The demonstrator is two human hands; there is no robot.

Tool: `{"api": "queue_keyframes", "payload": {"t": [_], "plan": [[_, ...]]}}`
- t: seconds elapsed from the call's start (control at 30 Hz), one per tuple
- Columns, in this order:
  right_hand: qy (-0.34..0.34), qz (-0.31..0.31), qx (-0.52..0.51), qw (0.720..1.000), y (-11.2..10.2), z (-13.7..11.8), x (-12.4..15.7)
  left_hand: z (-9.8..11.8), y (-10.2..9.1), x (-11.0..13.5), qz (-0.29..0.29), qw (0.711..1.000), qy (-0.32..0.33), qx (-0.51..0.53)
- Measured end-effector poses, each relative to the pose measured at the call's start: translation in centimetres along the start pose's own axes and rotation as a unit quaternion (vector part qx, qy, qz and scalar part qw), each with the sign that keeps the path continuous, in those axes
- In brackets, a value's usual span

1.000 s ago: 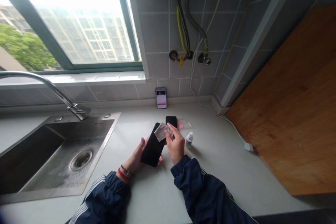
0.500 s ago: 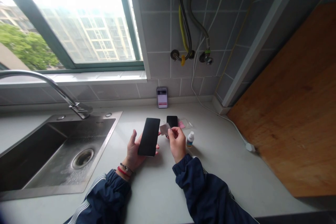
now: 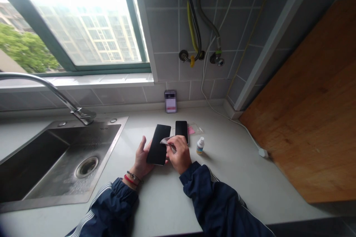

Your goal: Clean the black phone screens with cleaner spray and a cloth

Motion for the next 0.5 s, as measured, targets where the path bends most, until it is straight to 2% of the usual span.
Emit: {"api": "queue_keyframes", "payload": {"t": [0.17, 0.33, 0.5], "plan": [[-0.086, -0.095, 0.013, 0.992, 1.7, -2.1, 0.7, 0.4, -0.2, -0.1, 0.034, 0.999, 0.036, 0.018], [-0.153, -0.130, 0.056, 0.978, 2.1, -3.1, 1.2, 0.7, -0.5, -0.2, 0.049, 0.997, 0.052, 0.028], [-0.187, -0.176, 0.072, 0.964, 2.7, -3.7, 1.7, 0.8, -0.9, -0.2, 0.058, 0.997, 0.055, 0.024]]}}
Point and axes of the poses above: each hand's wrist, its own x-axis away from the middle knuckle, its own y-axis out of the palm, z = x × y, the point moved 7 cm from there along -x, towards the middle knuckle, and after that the axes turned 1 degree about -x, right-handed, at the moved point
